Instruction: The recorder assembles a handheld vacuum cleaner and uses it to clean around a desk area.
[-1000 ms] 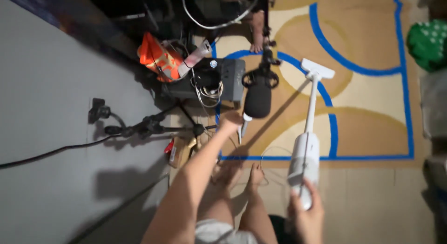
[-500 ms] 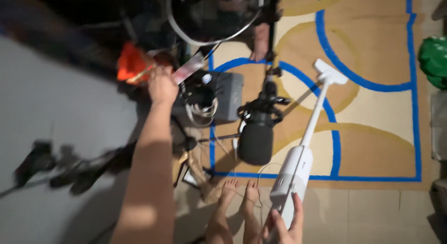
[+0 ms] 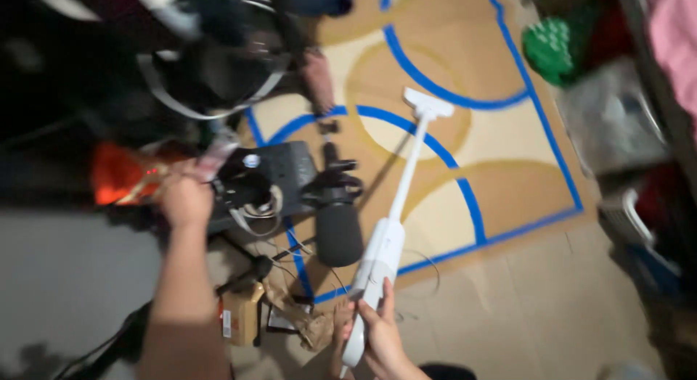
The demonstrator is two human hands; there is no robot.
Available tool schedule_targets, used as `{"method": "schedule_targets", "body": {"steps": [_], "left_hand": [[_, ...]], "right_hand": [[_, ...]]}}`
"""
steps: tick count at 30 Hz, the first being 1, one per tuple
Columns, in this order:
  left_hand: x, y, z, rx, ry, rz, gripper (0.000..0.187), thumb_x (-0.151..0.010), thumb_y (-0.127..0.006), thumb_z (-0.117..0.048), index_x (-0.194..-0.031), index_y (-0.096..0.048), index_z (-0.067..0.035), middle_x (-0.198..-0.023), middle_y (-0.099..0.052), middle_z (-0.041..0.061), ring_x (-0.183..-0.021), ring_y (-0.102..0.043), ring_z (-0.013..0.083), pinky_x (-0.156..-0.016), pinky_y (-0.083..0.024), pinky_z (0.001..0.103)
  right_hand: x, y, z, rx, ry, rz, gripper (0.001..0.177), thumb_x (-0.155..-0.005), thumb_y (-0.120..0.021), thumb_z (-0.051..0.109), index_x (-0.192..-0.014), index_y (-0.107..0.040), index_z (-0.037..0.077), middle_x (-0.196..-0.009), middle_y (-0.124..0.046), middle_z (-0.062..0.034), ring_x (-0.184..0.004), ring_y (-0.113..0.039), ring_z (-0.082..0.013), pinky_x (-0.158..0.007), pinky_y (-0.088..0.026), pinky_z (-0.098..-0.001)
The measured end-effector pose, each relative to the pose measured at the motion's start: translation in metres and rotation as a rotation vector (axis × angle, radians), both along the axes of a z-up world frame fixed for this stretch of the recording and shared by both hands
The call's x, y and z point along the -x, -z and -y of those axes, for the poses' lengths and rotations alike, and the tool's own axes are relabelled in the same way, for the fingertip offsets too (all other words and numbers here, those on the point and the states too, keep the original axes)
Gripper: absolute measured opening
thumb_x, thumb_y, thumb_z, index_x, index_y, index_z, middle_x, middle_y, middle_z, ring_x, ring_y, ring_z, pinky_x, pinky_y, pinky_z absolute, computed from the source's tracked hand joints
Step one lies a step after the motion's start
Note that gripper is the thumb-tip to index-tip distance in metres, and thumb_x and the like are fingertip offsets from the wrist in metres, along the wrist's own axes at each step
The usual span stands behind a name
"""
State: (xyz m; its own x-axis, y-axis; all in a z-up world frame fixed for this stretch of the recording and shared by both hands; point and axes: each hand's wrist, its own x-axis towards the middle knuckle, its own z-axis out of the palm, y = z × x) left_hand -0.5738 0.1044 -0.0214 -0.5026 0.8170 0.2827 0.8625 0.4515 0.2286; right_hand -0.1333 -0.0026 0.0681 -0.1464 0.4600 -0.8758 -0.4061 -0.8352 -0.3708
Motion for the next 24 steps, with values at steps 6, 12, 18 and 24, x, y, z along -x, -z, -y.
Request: {"method": "schedule_targets", "body": {"steps": [6, 12, 18, 24], "left_hand": [[0.018, 0.010, -0.002, -0.115, -0.033, -0.047, 0.036, -0.089, -0.063, -0.011, -0.122, -0.070, -0.002, -0.119, -0.070, 0.022, -0.112, -0.063, 0.0392, -0.099, -0.048, 0.049], [0.037, 0.020, -0.001, 0.000, -0.182, -0.048, 0.018, -0.091, -0.065, -0.018, -0.105, -0.070, -0.008, -0.109, -0.070, 0.014, -0.111, -0.063, 0.0344, -0.096, -0.048, 0.049], [0.051, 0.034, 0.011, -0.146, -0.167, -0.049, 0.030, -0.090, -0.068, -0.019, -0.117, -0.069, -0.006, -0.116, -0.067, 0.014, -0.118, -0.058, 0.0344, -0.105, -0.045, 0.046], [0.072, 0.034, 0.017, -0.190, -0.119, -0.107, 0.037, -0.090, -0.065, -0.015, -0.126, -0.066, -0.005, -0.133, -0.063, 0.017, -0.126, -0.054, 0.0362, -0.106, -0.044, 0.045]], "right_hand": [[-0.006, 0.075, 0.026, -0.064, -0.064, 0.065, 0.087, -0.094, -0.049, 0.001, -0.159, -0.009, 0.044, -0.094, -0.064, -0.0199, -0.055, -0.059, -0.0294, -0.048, -0.051, -0.0444], [-0.005, 0.165, 0.024, -0.091, -0.064, 0.189, 0.084, -0.098, -0.042, 0.010, -0.158, 0.000, 0.053, -0.084, -0.056, -0.0272, -0.056, -0.054, -0.0369, -0.048, -0.048, -0.0525], [0.073, 0.054, 0.000, -0.140, -0.105, 0.080, 0.077, -0.099, -0.049, 0.012, -0.159, -0.010, 0.042, -0.105, -0.063, -0.0181, -0.078, -0.065, -0.0298, -0.069, -0.058, -0.0494], [0.143, 0.020, -0.032, -0.173, -0.078, -0.018, 0.086, -0.097, -0.050, 0.007, -0.155, -0.004, 0.050, -0.116, -0.062, -0.0183, -0.088, -0.067, -0.0310, -0.082, -0.058, -0.0516]]}}
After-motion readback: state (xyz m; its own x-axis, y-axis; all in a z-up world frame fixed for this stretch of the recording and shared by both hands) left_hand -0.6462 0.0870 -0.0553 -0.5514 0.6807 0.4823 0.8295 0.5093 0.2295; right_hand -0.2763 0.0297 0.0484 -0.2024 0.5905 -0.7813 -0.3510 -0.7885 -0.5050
